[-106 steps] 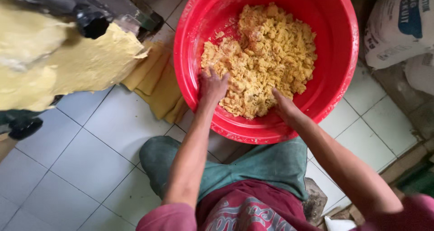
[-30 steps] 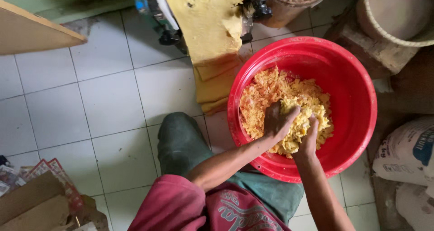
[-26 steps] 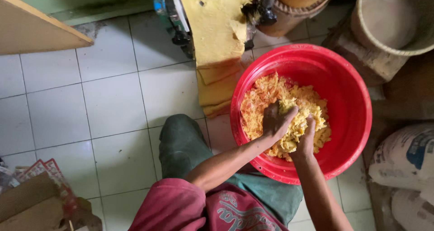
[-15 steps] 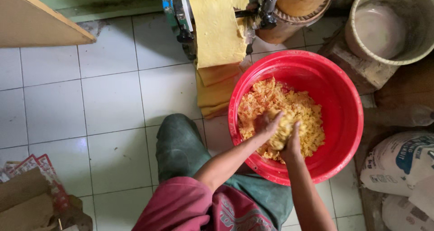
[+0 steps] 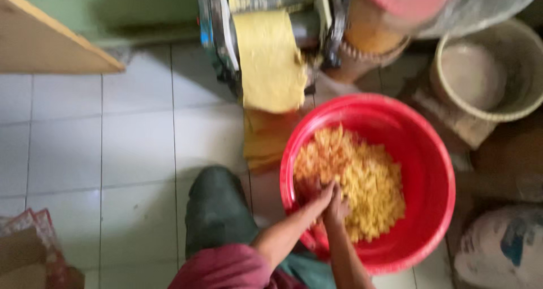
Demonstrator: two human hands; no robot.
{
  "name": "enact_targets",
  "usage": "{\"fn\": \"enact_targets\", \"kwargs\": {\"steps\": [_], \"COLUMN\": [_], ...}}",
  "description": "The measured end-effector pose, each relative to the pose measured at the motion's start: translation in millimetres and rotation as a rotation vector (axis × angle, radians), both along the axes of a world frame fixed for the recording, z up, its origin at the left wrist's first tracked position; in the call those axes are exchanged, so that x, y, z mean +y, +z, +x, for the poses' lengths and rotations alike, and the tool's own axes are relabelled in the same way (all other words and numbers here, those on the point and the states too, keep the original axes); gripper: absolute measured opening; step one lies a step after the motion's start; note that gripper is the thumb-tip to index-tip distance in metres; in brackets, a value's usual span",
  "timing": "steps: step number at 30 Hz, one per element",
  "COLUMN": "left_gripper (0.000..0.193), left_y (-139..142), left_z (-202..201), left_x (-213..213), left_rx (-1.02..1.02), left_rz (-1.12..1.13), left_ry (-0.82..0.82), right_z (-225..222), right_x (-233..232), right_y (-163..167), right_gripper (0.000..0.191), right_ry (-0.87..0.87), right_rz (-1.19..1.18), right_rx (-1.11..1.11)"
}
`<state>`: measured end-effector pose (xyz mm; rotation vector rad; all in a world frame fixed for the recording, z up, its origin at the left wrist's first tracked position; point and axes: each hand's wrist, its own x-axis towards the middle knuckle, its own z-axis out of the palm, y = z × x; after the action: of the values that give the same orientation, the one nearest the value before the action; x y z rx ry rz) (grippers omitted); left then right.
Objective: The person sits on the tiled floor and repeatedly feeds a yellow dough mass into a roller machine, guiding the flattened sheet as it exits, folding the sheet, and taking crumbly yellow material from a red basin to feed through the rollers again.
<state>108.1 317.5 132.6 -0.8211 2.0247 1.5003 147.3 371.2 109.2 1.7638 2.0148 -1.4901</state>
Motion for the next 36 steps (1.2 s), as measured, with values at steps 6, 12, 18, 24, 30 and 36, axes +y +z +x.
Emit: {"fn": "enact_targets", "kwargs": {"steps": [6, 12, 18, 24, 30, 36], "left_gripper": [0.09, 0.067, 0.067, 0.066, 0.068, 0.087], "left_y": [-15, -2, 70, 166, 243, 321], "left_z": [29, 54, 34, -7, -135, -293], "left_x": [7, 22, 11, -21, -82, -161], "left_rx": [0.04, 0.109, 0.286, 0.537, 0.885, 0.983], "left_rz": [-0.284, -0.169, -0.024, 0.125, -0.054, 0.192], "left_ry": [-0.195, -0.236, -0.1, 0.071, 0.183, 0.433], "right_z": [22, 38, 28, -32, -158, -316], "right_x": [9, 29, 29, -7, -75, -150], "right_y": [-8, -9, 53, 172, 284, 372], "right_gripper": [0.057, 0.043, 0.041, 0.046, 0.048, 0.048], "right_ry": [0.116, 0.22, 0.181, 0.265, 0.445, 0.654], "right_rz": [-0.377, -0.256, -0.293, -0.189, -0.336, 0.164], "right_rx": [0.616, 0.544, 0.74, 0.851, 1.212, 1.242]}}
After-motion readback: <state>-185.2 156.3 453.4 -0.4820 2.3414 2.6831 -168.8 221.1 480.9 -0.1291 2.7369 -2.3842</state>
